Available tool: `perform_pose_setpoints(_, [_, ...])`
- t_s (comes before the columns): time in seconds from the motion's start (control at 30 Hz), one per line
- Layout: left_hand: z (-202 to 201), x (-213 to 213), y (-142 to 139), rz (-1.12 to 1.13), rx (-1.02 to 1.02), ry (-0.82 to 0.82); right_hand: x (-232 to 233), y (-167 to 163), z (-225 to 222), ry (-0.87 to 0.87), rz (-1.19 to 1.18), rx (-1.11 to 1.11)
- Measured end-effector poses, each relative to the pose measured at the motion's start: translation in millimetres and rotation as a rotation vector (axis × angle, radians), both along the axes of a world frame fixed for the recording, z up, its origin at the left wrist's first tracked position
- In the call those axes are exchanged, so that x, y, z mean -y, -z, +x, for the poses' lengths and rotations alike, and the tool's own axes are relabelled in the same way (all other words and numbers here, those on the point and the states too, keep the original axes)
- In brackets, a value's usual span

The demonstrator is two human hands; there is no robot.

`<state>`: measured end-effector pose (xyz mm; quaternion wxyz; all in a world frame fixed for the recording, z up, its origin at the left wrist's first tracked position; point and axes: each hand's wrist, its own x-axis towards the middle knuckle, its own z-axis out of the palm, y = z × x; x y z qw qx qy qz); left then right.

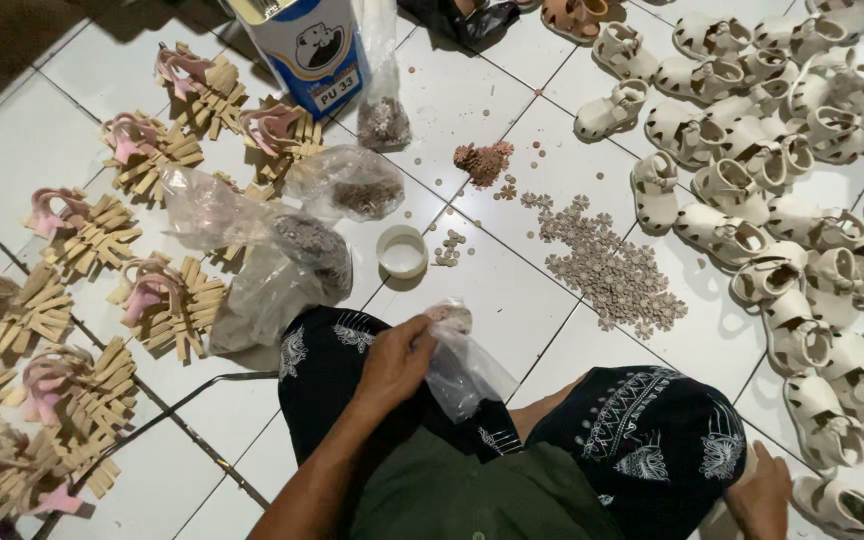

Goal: The person sits on the floor and assembles small flower-shaped decorative parts by hand. They open a plastic bag, pour out the parts, and repeatedly pick up a pink flower piece and a small round disc, press them together, and place the assembled unit on the floor. A small white container is present but not clearly used.

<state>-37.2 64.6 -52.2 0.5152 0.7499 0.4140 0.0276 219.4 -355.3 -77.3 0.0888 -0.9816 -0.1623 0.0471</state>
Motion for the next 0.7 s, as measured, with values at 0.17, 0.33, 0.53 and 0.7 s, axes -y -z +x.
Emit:
perform_pose_setpoints(0.17, [24,-52,-33,-0.17,0.424,0.046,20,-2,29,-0.071,0.003,0.163])
perform_pose_setpoints(0.33, [64,-108,-65,-0.485,0.532,-0.045,19,0,58,-0.126,0.011,0.262])
perform_pose_setpoints(0.53, [63,-192,-80,-0.428,0.508,-0.41,-3,4,71,-0.13,0.094,0.344])
perform_pose_setpoints(0.7, [-2,-248,-63,-0.196,0.375,-0.815,-46,-21,88,-0.031,0.094,0.164])
